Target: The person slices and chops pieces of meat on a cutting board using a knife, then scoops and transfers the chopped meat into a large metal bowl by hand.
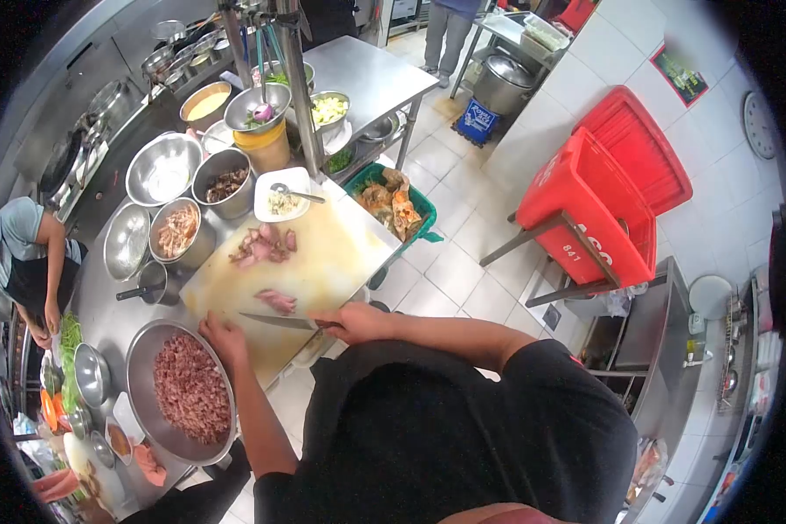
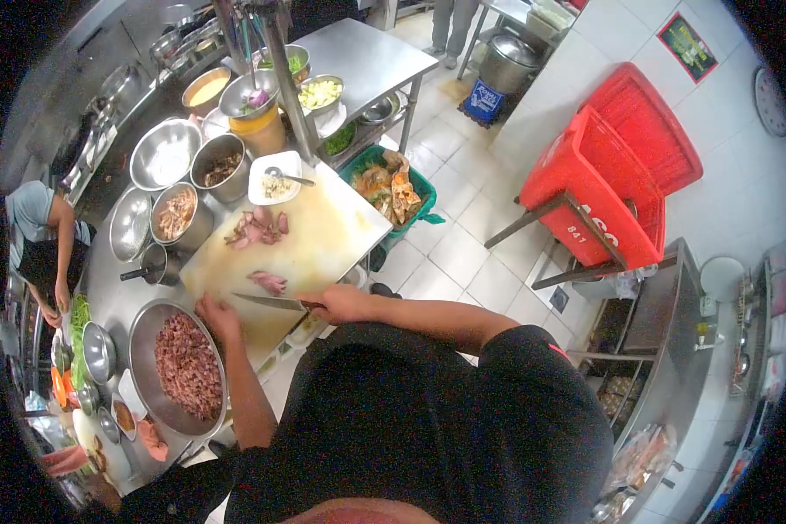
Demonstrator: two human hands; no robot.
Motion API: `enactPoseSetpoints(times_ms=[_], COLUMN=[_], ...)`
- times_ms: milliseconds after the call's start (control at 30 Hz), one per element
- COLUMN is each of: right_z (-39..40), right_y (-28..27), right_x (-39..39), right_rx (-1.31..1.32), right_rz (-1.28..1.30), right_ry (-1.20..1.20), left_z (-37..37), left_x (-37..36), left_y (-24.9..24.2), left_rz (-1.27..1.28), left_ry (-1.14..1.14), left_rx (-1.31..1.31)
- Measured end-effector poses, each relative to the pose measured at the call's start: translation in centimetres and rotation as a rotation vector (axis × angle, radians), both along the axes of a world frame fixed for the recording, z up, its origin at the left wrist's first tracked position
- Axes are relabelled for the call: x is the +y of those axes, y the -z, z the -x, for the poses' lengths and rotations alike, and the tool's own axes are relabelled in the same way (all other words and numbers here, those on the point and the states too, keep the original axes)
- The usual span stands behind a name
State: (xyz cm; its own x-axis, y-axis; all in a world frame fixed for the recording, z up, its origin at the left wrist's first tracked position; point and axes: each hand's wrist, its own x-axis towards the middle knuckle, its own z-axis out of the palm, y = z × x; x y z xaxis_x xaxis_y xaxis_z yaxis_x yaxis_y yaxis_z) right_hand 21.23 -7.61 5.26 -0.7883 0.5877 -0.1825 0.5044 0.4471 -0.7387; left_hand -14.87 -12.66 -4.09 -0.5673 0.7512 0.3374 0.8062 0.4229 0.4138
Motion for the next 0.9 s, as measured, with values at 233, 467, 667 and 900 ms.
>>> enactPoseSetpoints(times_ms=[233,467,667,900], right_z=[-0.3,-0.1,0.0,0.2], right_y=[-0.1,-1.4,0.4,3.1], right_x=[-0.2,-0.1,-0.2,-0.4], right_rx=[0.089,0.055,0.067,0.086], right_rz=[0.016,0.059,0.019,0.023], right_ry=[0.053,0.054,0.057,0.069], left_z=[0.2,0.5,-0.1,-0.3], left_x=[0.1,0.4,0.0,-1.3], left_y=[-0.1,0.3,-1.2,4.1], left_rz=[0.019,-0.001,0.085,-0.015], left_ry=[-0.008,-0.002,-0.015,0.128], left_rx=[-0.075,0.01,-0.101,-0.015])
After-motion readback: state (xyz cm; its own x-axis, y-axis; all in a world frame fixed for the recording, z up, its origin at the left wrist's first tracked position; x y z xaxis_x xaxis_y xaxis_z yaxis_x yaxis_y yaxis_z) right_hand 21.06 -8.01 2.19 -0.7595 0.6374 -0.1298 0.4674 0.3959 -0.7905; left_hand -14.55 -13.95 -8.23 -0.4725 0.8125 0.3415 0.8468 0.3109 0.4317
